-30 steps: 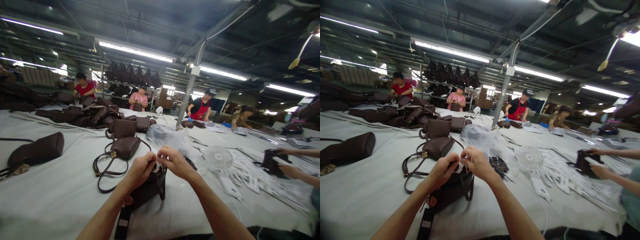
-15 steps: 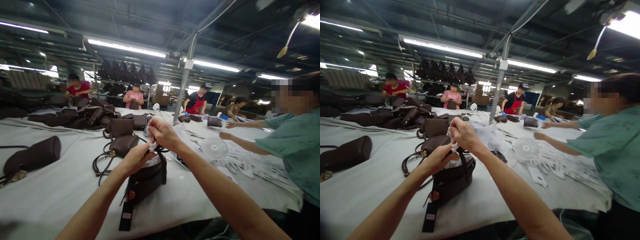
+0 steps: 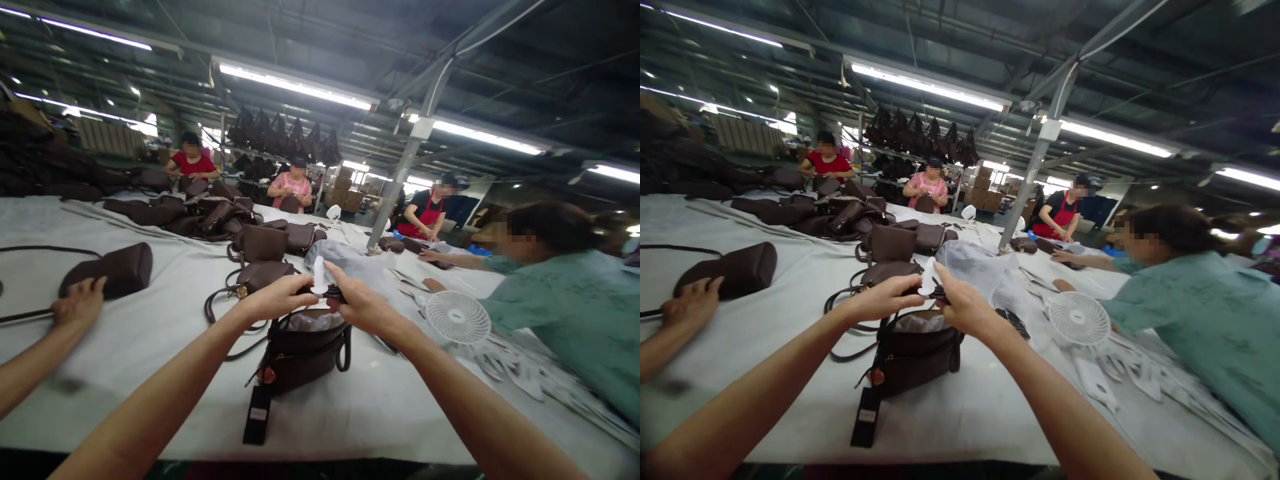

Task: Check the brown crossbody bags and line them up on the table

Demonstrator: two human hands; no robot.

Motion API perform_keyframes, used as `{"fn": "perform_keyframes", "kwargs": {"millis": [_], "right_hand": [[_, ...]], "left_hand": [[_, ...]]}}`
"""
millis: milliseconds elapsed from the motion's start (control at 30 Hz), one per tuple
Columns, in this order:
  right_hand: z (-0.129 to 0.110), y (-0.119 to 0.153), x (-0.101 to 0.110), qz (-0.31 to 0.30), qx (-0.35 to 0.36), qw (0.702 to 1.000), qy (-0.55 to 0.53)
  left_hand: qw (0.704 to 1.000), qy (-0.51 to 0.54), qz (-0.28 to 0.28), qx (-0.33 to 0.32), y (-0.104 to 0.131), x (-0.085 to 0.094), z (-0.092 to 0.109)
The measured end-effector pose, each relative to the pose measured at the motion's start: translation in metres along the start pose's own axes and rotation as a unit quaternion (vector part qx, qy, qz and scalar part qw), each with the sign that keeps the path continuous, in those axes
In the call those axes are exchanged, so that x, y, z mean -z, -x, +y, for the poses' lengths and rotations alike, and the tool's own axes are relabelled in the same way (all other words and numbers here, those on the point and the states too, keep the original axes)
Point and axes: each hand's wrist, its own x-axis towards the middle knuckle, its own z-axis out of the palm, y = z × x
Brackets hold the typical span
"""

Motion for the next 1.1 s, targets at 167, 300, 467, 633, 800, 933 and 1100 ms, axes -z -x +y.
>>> {"fn": "perform_keyframes", "kwargs": {"millis": [167,300,467,633,800,933,1100], "right_hand": [[0.011,-0.005,0.022,-0.154,-0.138,0.977,-0.049],[0.007,-0.006,0.026,-0.225,-0.133,0.962,-0.084],[0.006,-0.011,0.024,-0.261,-0.116,0.943,-0.169],[0.02,-0.003,0.018,-0.273,-0.161,0.901,-0.296],[0.023,0.001,0.009,-0.296,-0.128,0.9,-0.293],[0.023,-0.007,0.002,-0.359,-0.101,0.886,-0.276],[0.035,-0.015,-0.005,-0.411,-0.071,0.903,-0.105]], "left_hand": [[0.958,-0.173,0.203,-0.103,0.051,-0.042,0.034],[0.949,-0.25,0.149,-0.117,0.074,-0.101,0.04],[0.936,-0.301,0.166,0.08,0.061,-0.132,0.021],[0.958,-0.246,0.105,0.103,0.052,-0.119,0.02],[0.976,-0.191,0.063,0.082,0.054,-0.114,0.016],[0.972,-0.209,0.096,0.043,0.065,-0.117,0.003],[0.963,-0.24,0.117,-0.027,0.075,-0.113,-0.004]]}}
